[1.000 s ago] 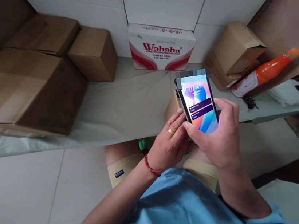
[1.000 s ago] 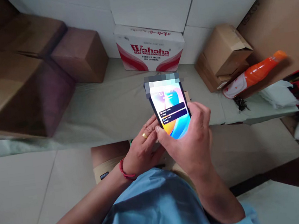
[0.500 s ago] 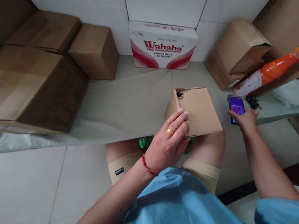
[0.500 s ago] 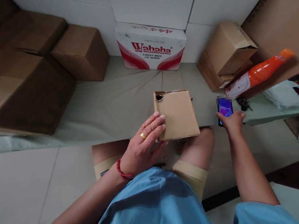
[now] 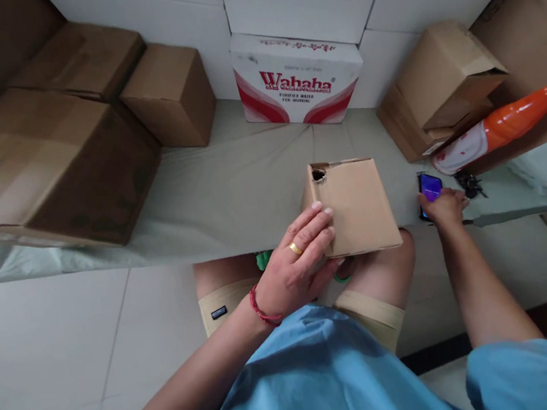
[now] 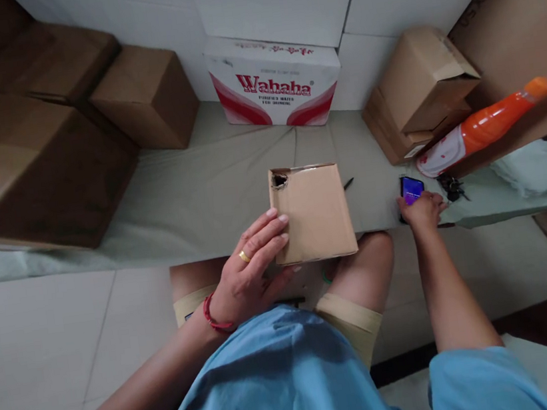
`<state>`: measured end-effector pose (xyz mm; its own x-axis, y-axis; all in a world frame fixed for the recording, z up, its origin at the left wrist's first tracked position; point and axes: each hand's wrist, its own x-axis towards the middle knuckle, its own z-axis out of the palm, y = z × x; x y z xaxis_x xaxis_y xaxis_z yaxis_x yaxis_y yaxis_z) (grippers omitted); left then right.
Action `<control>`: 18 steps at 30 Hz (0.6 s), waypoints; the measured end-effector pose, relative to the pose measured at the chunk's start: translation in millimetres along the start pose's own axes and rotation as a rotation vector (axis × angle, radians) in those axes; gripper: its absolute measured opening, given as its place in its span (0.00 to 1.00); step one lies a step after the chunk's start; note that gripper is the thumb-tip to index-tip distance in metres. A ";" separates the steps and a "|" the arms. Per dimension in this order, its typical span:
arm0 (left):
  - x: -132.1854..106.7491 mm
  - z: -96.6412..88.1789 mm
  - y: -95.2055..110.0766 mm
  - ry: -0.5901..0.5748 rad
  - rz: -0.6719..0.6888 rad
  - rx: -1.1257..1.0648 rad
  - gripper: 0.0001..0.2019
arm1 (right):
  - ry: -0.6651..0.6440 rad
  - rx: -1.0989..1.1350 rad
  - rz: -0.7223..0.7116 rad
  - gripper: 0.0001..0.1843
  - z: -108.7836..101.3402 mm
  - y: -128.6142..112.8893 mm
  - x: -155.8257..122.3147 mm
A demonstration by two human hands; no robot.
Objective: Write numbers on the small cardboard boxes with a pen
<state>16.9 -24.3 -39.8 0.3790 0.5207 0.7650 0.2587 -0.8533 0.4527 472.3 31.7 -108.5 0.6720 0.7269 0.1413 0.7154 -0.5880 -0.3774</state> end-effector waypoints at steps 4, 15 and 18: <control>-11.2 -16.6 -12.3 0.072 -0.086 -0.083 0.26 | -0.221 0.326 -0.215 0.30 7.2 -37.0 -37.0; -75.4 -78.4 -45.2 0.486 -1.027 -0.441 0.19 | -0.923 0.996 -0.325 0.36 37.9 -141.1 -155.6; -86.1 -83.3 -50.2 0.448 -1.176 -0.442 0.27 | -1.028 1.069 -0.128 0.42 42.2 -150.4 -160.0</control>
<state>-102.7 -28.6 -90.3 -0.2143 0.9673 -0.1353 -0.1117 0.1134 0.9873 249.1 18.8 -113.0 -0.1343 0.9460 -0.2951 -0.0230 -0.3007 -0.9534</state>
